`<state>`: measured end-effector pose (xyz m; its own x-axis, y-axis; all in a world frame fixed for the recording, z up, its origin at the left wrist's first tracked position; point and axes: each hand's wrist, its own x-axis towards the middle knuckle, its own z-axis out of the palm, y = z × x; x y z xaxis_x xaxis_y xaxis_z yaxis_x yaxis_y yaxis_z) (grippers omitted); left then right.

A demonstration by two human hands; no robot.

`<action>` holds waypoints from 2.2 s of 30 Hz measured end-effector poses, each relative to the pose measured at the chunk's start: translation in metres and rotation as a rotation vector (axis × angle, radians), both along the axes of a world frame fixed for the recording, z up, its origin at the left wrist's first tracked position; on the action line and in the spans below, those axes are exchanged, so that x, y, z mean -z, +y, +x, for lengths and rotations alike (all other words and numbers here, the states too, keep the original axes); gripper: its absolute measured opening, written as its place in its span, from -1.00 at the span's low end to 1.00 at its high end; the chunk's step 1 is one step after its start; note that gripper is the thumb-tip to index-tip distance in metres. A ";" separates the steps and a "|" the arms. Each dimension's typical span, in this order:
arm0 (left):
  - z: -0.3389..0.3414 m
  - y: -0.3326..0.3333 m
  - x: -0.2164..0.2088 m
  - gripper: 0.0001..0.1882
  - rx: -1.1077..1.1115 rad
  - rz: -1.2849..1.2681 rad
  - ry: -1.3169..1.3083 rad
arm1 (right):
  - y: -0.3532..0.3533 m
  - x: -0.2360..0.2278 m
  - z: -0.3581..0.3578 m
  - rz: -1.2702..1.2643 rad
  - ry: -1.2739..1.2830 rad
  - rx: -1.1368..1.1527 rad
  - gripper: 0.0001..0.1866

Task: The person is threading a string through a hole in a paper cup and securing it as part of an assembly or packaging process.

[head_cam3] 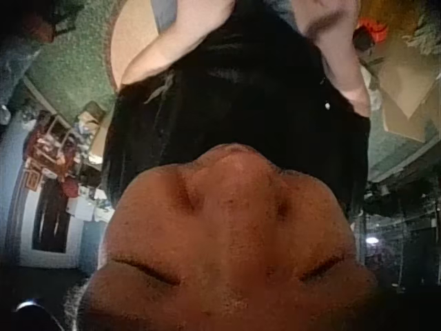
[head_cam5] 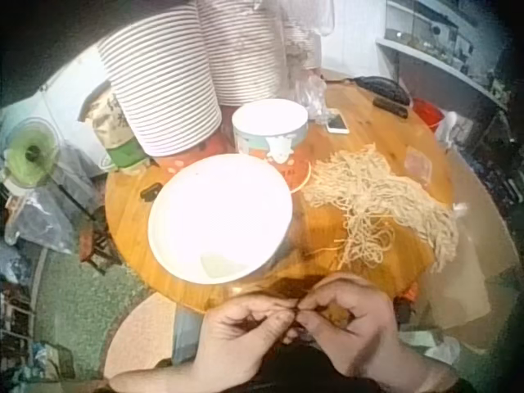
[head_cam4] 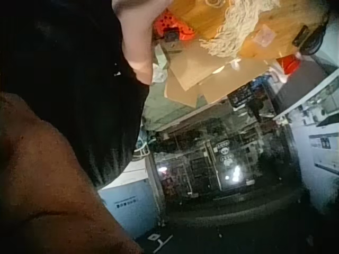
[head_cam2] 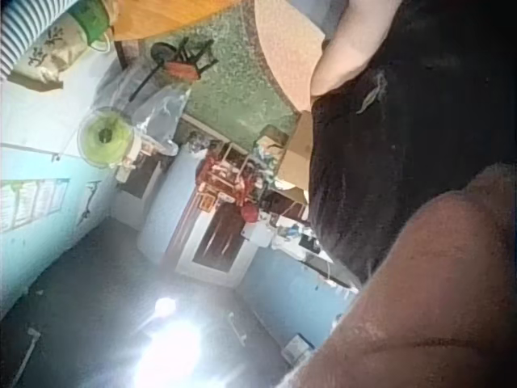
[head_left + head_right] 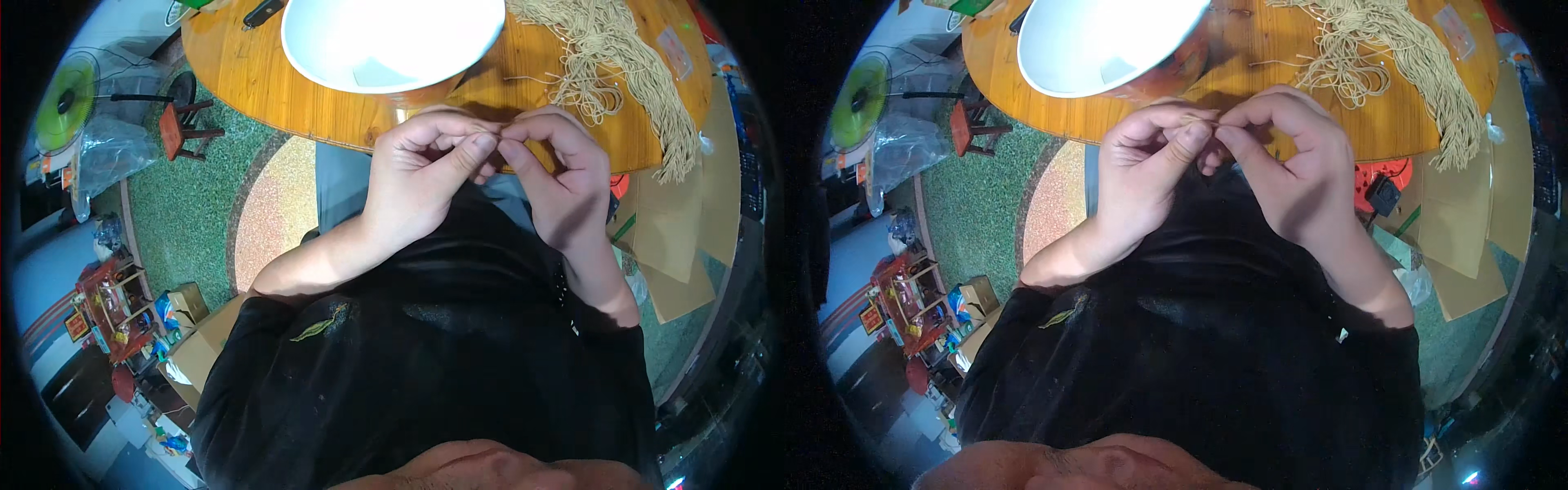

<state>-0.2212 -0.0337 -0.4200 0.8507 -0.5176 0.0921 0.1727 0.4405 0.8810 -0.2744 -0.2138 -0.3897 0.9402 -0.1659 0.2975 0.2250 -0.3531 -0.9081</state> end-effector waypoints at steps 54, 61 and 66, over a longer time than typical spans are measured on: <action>0.009 0.036 -0.077 -0.84 0.080 0.484 -0.552 | 0.012 -0.033 -0.020 0.812 0.433 -0.314 -0.84; 0.048 0.019 -0.107 -0.11 -0.380 0.902 -1.424 | -0.011 -0.023 -0.016 0.487 0.031 0.013 -0.89; 0.067 0.017 -0.110 -0.74 -0.122 1.190 -1.231 | -0.016 -0.009 0.016 0.627 -0.082 0.069 -0.78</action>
